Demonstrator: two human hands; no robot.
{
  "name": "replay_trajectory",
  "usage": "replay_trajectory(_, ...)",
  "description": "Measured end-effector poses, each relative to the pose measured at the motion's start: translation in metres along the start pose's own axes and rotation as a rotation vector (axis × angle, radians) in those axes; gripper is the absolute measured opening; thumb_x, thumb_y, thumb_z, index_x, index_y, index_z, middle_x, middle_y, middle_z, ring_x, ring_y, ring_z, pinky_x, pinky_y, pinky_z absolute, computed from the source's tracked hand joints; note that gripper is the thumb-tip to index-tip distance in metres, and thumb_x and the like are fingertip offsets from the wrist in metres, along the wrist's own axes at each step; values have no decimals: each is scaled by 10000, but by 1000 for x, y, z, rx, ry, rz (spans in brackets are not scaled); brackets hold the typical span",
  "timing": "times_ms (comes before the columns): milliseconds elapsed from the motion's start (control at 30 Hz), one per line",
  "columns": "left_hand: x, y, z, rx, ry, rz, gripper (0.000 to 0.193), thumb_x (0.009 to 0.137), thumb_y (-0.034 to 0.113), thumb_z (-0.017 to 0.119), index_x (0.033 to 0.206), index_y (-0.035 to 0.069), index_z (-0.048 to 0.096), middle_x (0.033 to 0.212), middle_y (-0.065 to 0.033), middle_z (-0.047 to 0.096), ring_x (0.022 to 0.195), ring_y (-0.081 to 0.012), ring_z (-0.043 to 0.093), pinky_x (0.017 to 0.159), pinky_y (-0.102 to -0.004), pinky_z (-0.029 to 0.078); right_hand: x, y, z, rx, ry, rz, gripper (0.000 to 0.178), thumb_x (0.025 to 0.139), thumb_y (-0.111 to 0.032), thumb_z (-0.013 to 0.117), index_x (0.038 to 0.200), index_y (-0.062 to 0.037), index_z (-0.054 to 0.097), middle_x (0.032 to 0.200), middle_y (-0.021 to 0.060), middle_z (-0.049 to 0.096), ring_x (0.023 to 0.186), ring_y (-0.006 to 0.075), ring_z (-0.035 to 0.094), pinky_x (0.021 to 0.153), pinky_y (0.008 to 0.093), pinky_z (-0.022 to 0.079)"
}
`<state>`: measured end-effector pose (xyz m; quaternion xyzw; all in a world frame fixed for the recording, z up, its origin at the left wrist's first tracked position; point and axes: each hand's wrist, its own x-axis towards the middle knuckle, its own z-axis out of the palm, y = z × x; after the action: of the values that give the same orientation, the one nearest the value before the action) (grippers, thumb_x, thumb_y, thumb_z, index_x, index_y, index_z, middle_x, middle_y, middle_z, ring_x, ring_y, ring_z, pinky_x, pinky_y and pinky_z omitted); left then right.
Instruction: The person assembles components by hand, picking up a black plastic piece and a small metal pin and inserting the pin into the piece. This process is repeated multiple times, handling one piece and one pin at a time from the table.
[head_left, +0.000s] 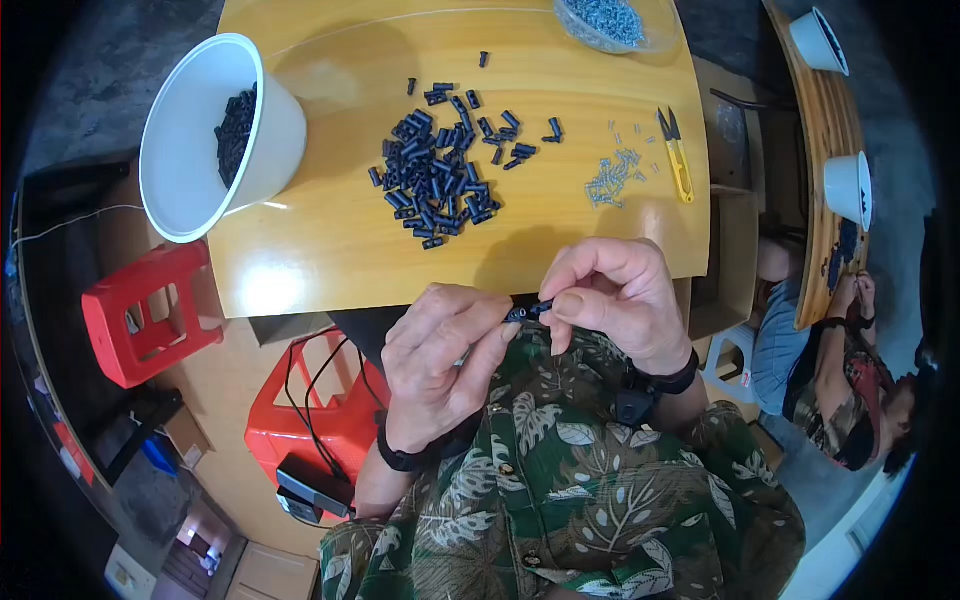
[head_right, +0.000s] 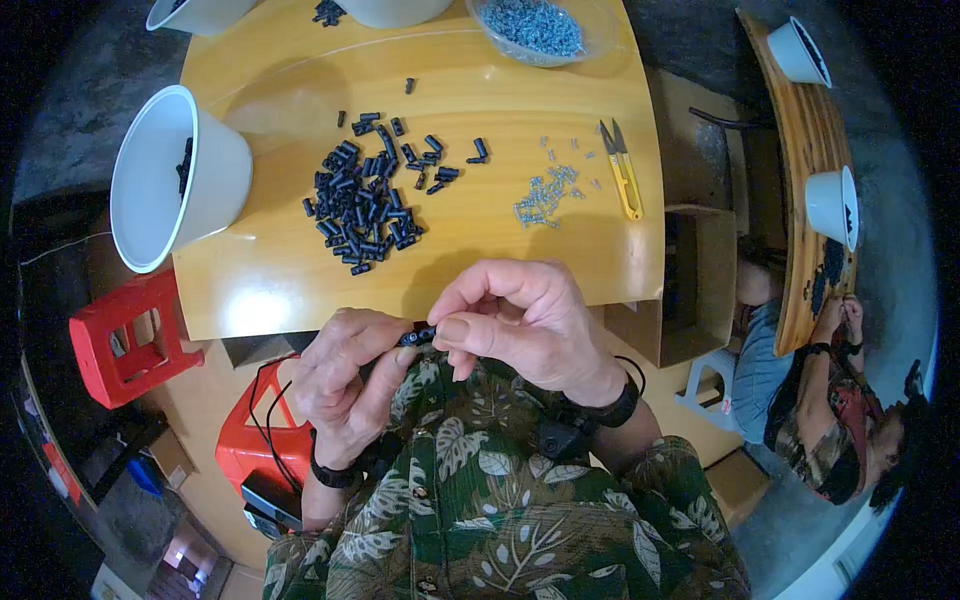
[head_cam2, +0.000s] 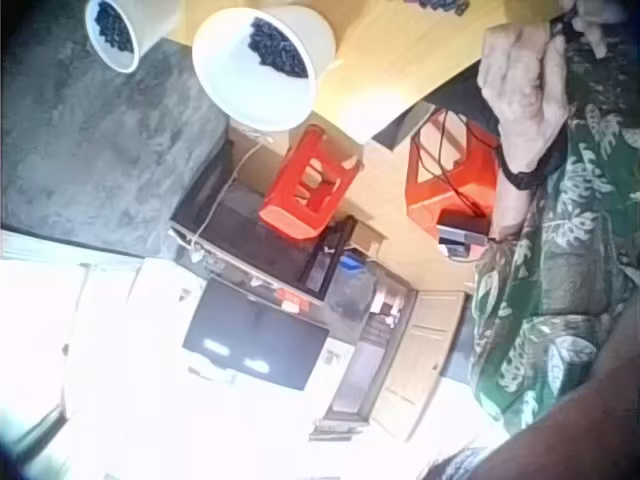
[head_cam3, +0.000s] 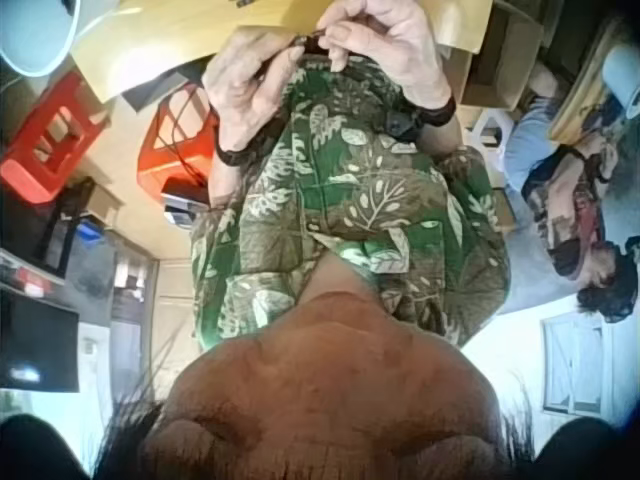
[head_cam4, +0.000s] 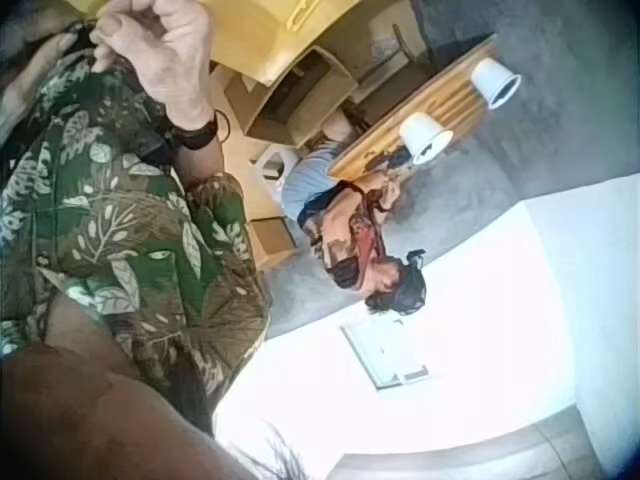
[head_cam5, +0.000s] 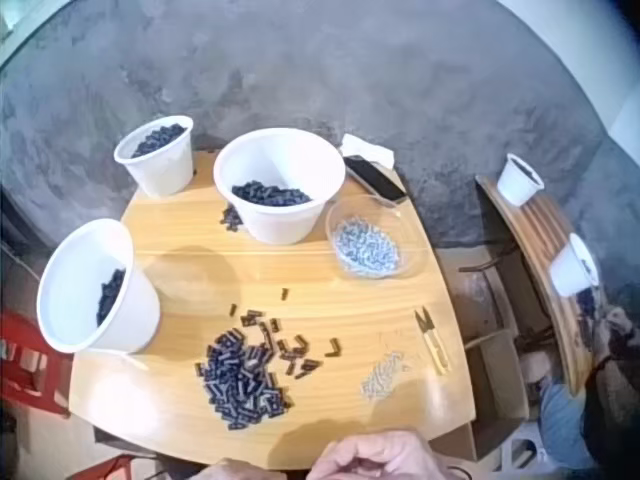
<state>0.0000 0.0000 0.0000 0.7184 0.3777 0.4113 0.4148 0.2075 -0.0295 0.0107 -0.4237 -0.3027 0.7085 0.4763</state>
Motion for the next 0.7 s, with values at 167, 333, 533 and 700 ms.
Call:
replay_trajectory(167, -1, -1, 1, 29, 8, 47, 272, 703, -32, 808, 948, 8, 697, 875, -117, 687, 739, -265, 658, 637, -344, 520, -2, 0, 3, 14, 0, 6, 99, 944, -50, 667, 993, 36, 657, 826, 76, 684, 664, 112, 665, 612, 229, 555)
replay_trajectory(333, -1, 2, 1, 66, 0, 48, 280, 695, -32, 813, 946, 5, 695, 879, -117, 684, 741, -268, 657, 644, -350, 523, -2, 2, 3, 16, -10, 7, 94, 946, -49, 665, 989, 33, 651, 835, 72, 681, 671, 108, 662, 615, 230, 555)
replay_trajectory(533, 0, 3, 1, 116, -28, 54, 291, 689, -35, 809, 955, -11, 695, 878, -123, 669, 744, -279, 649, 658, -359, 516, -2, 1, 2, -20, -3, 20, 88, 950, -48, 661, 989, 30, 652, 834, 61, 676, 678, 100, 657, 625, 226, 552)
replay_trajectory(700, 0, 2, 2, 163, -41, 101, 289, 682, -50, 795, 950, -26, 690, 882, -131, 658, 749, -292, 636, 663, -368, 508, -1, 0, 1, -68, -3, 19, 78, 952, -43, 656, 983, 29, 654, 830, 54, 672, 681, 96, 654, 634, 223, 550)
